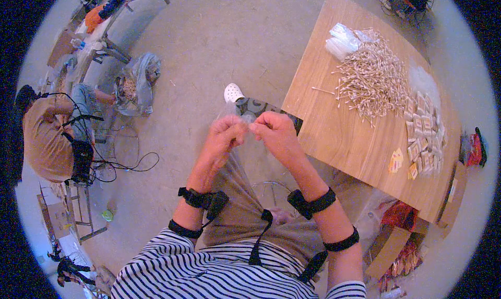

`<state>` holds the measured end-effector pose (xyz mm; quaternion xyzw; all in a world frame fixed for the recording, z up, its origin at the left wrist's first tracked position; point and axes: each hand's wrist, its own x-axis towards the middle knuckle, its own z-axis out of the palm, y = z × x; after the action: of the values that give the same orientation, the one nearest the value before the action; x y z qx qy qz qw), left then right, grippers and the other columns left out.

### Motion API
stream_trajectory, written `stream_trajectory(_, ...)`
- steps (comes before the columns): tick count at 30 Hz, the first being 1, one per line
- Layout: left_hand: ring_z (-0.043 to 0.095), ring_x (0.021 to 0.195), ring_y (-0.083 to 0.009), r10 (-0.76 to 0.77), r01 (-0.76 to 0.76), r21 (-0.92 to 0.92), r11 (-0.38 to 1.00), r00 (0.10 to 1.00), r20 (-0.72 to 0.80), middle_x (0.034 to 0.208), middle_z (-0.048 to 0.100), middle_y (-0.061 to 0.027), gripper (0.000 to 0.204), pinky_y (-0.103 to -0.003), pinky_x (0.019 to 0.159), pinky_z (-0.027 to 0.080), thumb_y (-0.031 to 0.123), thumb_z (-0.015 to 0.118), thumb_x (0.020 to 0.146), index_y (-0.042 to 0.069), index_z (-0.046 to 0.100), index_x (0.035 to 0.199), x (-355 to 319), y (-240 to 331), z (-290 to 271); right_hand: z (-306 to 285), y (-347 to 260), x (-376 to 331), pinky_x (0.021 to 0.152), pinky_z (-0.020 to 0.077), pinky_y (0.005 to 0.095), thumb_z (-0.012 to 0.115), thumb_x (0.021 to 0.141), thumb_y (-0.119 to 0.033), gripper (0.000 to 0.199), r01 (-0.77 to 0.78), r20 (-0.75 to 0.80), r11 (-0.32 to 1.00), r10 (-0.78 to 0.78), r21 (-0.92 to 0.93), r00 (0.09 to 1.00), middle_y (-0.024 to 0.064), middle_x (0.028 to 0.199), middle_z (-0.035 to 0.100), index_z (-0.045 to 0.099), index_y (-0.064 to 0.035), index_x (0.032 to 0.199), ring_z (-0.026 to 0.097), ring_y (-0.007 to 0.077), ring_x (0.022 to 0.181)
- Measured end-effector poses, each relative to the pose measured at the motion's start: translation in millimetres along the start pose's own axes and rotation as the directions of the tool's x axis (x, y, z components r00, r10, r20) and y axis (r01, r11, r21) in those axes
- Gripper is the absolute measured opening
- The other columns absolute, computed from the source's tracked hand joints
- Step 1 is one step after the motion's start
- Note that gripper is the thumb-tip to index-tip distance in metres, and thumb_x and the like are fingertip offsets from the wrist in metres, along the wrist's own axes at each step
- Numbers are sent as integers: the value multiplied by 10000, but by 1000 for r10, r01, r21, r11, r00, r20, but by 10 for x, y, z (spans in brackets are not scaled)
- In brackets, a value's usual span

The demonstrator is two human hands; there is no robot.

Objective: The person is sorting and packing cotton swabs into small plastic packets.

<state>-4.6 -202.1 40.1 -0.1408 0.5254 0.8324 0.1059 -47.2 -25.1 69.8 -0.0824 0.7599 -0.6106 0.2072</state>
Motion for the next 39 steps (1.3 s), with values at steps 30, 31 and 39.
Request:
stream_trajectory(30,532,595,-86,96,-62,142,988,964,-247,704,624,-2,237,-237,541,405,298,739,895,116,626,795,774,-196,-478,-296,657,-97,596,479,309,705,842,-188,172,-78,-300,958,-9,-277,954,61,690,665,687,-19,823,609,131,643)
stream_trajectory(31,532,595,-86,95,-61,143,988,964,-246,704,624,-2,237,-237,541,405,298,739,895,116,626,795,771,-203,-484,-288,650,-100,595,478,309,706,842,-190,173,-80,-303,962,-2,-259,953,61,686,664,686,-20,824,607,131,637)
stream_trajectory(39,551,613,-91,90,-42,182,982,960,-265,714,629,-2,237,-234,557,423,304,702,917,115,632,793,740,-173,-465,-283,651,-120,590,473,301,707,843,-198,176,-91,-316,977,26,-192,948,59,673,657,686,-23,829,604,126,631)
